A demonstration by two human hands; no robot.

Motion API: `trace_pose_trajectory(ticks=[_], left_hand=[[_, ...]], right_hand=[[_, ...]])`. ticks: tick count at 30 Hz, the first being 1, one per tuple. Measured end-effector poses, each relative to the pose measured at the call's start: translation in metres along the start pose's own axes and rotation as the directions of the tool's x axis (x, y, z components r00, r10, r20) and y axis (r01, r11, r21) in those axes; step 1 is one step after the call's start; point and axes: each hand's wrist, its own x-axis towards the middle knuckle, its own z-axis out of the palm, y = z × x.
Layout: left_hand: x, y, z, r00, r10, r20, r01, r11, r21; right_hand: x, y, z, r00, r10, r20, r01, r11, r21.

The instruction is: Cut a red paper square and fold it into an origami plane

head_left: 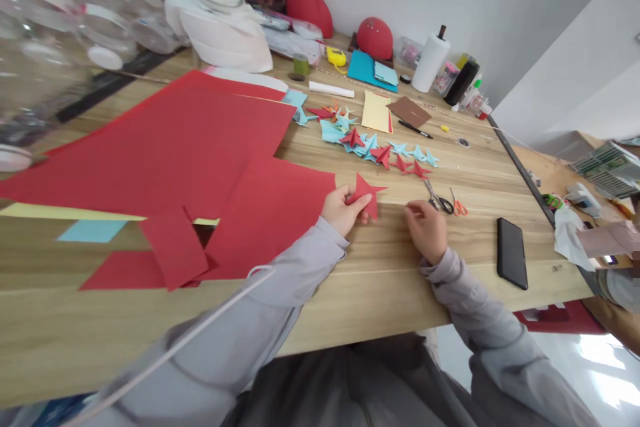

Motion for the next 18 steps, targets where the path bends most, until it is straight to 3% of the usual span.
trace_pose_trajectory(ticks=[3,6,9,13,16,18], left_hand=[[0.000,0.002,0.003,1.000,-0.028,-0.011,0.028,0.997,-0.071],[0.000,0.004,0.006,0.998,-0.063,-0.004,0.062,0.991,-0.118],[0.000,0.004,0.006,0.997,-0.074,0.018,0.076,0.988,-0.137],[0.001,0.003,0.006,0.998,-0.047,0.031,0.050,0.990,-0.133],[0.002,0.005,0.007,0.999,-0.028,0.035,0.032,0.990,-0.141],[0.002,0.006,0.007,0.999,-0.022,0.036,0.027,0.987,-0.160]], right_hand=[[0.010,0.029,-0.027,0.987,-0.007,-0.163,-0.054,0.930,-0.364],[0.019,0.042,-0.044,0.991,0.067,-0.115,-0.122,0.809,-0.575],[0.026,0.040,-0.048,0.990,0.132,-0.051,-0.133,0.740,-0.659],[0.028,0.030,-0.046,0.976,0.219,-0.012,-0.180,0.767,-0.615],[0.018,0.024,-0.039,0.975,0.165,-0.146,-0.217,0.840,-0.498],[0.009,0.020,-0.031,0.971,0.128,-0.203,-0.186,0.937,-0.296]])
